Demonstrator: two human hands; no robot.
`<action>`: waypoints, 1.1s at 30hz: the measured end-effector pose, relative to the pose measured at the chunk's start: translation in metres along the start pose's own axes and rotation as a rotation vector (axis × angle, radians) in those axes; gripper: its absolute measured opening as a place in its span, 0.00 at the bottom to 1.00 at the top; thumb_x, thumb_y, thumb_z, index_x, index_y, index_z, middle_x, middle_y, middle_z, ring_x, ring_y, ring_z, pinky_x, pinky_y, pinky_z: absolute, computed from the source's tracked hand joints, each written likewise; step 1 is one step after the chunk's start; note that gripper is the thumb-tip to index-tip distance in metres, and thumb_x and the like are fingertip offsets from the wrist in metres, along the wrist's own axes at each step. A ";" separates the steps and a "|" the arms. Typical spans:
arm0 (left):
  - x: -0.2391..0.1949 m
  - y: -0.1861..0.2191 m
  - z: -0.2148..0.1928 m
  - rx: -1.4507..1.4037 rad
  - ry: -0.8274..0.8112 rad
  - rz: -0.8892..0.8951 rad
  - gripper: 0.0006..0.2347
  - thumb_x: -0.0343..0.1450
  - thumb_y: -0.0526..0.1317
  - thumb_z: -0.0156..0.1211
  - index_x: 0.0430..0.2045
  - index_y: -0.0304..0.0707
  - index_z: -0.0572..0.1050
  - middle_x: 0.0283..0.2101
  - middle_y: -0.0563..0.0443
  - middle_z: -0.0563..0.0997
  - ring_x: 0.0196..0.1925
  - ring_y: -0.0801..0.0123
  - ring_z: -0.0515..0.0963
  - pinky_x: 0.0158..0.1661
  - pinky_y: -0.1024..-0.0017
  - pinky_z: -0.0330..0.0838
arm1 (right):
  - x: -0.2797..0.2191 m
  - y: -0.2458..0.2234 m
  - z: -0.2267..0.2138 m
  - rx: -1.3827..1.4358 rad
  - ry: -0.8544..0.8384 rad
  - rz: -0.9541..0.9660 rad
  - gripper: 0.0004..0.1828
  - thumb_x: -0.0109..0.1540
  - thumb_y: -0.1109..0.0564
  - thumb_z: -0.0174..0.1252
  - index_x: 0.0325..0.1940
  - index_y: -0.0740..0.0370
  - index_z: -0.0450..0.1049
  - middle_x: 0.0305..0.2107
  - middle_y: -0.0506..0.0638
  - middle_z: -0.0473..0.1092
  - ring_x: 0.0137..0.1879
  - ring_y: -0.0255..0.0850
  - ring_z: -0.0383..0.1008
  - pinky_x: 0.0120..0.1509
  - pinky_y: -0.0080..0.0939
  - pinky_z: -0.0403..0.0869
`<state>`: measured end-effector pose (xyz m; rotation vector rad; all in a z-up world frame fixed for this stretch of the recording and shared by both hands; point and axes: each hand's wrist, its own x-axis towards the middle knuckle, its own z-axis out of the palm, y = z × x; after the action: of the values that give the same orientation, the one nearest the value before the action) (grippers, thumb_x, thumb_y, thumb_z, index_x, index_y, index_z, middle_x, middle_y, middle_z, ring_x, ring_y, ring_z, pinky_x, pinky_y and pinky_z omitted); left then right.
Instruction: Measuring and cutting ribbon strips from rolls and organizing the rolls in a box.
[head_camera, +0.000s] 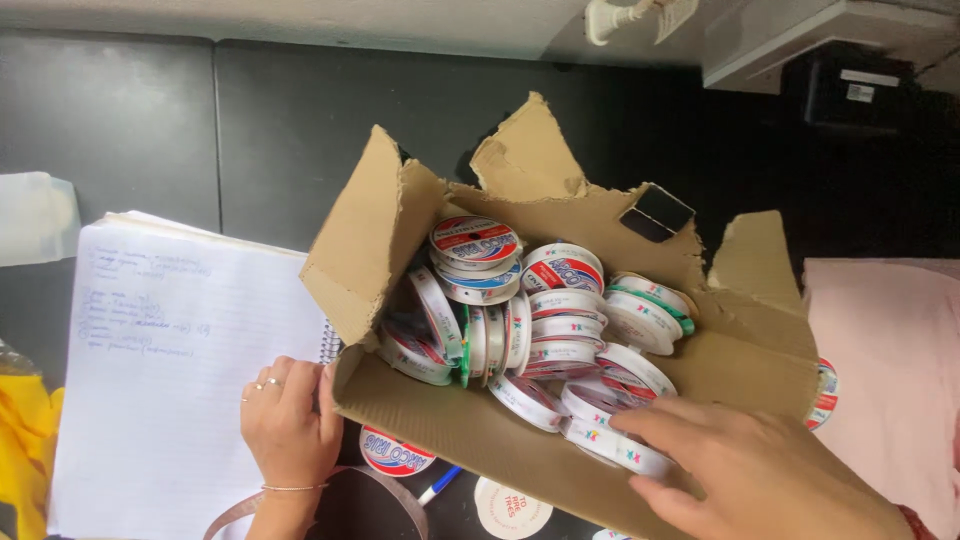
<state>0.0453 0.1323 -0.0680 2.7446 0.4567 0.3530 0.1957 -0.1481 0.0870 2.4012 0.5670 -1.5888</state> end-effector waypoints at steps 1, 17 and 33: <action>-0.001 0.000 0.000 0.012 -0.005 -0.005 0.09 0.67 0.35 0.46 0.13 0.37 0.61 0.20 0.47 0.64 0.22 0.56 0.61 0.27 0.65 0.52 | 0.001 0.010 0.014 -0.009 0.119 -0.108 0.24 0.48 0.37 0.54 0.48 0.27 0.62 0.44 0.22 0.63 0.49 0.26 0.66 0.42 0.44 0.72; -0.011 -0.006 0.008 0.025 -0.028 -0.032 0.04 0.61 0.36 0.44 0.15 0.37 0.60 0.21 0.47 0.62 0.23 0.55 0.60 0.27 0.65 0.51 | -0.019 0.019 0.013 0.216 -0.003 0.043 0.19 0.51 0.48 0.44 0.42 0.22 0.65 0.41 0.12 0.66 0.40 0.18 0.70 0.39 0.28 0.71; -0.012 -0.009 0.011 0.017 -0.019 -0.013 0.04 0.61 0.35 0.44 0.16 0.37 0.61 0.22 0.47 0.64 0.23 0.55 0.60 0.28 0.64 0.51 | -0.049 0.018 -0.001 0.574 0.902 -0.055 0.17 0.45 0.64 0.55 0.39 0.60 0.71 0.31 0.46 0.71 0.30 0.33 0.70 0.48 0.32 0.74</action>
<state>0.0347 0.1326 -0.0831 2.7576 0.4742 0.3204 0.1873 -0.1743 0.1315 3.5384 0.3101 -0.6257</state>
